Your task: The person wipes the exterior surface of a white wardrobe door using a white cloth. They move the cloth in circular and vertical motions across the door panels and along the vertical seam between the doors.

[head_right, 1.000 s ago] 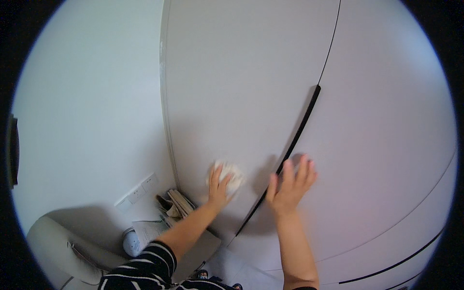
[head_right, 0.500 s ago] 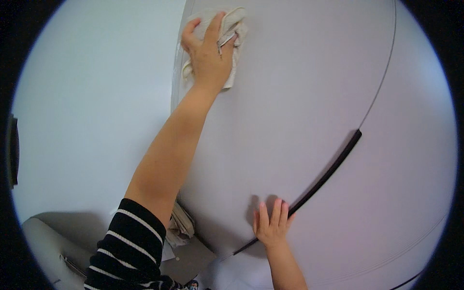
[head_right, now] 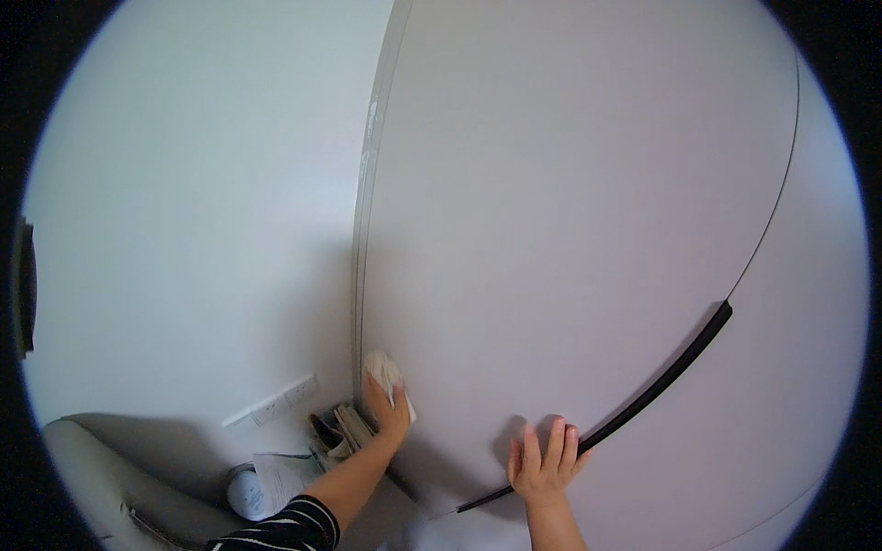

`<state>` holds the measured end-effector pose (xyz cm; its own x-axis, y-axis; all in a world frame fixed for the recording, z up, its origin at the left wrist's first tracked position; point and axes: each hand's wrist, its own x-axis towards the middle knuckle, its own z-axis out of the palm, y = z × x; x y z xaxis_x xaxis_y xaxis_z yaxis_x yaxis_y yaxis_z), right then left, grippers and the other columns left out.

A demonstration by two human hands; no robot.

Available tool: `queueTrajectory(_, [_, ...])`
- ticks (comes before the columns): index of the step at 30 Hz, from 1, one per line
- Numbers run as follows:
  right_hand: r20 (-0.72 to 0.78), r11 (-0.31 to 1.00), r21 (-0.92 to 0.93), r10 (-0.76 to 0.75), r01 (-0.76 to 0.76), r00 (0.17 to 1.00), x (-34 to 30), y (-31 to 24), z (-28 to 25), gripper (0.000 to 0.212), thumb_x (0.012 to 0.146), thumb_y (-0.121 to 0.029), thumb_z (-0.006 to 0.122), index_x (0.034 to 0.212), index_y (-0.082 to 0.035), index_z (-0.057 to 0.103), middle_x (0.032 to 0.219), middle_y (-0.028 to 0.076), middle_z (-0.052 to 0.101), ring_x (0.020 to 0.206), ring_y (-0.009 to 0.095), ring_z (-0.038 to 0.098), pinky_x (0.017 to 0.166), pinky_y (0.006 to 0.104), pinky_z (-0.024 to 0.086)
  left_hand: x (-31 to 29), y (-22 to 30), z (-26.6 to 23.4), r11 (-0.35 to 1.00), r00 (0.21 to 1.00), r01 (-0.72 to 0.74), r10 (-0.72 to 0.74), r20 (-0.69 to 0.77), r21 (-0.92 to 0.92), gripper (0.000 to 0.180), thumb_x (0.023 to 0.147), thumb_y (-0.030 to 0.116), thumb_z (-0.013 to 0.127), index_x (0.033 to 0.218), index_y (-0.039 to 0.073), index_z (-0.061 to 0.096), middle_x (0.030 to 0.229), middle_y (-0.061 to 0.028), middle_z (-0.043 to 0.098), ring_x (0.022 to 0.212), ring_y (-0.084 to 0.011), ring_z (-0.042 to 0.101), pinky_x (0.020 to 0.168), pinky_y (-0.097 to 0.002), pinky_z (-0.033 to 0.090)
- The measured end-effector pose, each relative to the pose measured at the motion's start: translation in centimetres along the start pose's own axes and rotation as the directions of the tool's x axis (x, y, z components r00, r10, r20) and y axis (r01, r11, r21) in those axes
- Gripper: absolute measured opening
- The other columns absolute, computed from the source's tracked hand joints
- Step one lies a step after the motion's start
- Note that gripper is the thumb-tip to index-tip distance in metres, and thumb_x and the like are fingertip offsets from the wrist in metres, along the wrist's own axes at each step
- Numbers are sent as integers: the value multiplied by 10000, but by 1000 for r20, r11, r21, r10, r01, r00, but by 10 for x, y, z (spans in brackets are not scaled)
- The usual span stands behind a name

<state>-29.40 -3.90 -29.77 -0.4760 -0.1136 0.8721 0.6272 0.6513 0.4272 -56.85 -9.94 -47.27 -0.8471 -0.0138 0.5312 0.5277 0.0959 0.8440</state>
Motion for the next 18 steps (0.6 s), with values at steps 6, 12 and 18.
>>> queueTrajectory(6, [-14,1000,-15,3,-3,1000,-4,2,1,324,906,-308,600,1193,-159,623,1400,224,497,1385,395,359,1172,590,101,292,219,-9,747,696,-664,626,-352,15,638,926,292,621,1437,-1,377,1443,-230,422,1299,-407,413,1083,-508,290])
queueTrajectory(12, [-3,1000,-24,13,-13,1000,-6,-2,3,315,884,-258,611,1185,-168,623,1385,214,510,1385,383,364,1173,590,112,381,361,-21,654,618,-756,696,-364,-34,635,917,374,613,1387,-10,426,1371,-238,483,1261,-415,445,1042,-486,354])
queueTrajectory(18, [-32,999,-48,18,-19,999,1,0,0,308,868,-244,614,1167,-173,630,1375,202,522,1376,377,375,1173,588,121,253,200,-11,691,694,-710,657,-293,-135,553,916,161,585,1401,-29,399,1396,-228,457,1272,-381,455,1066,-468,344])
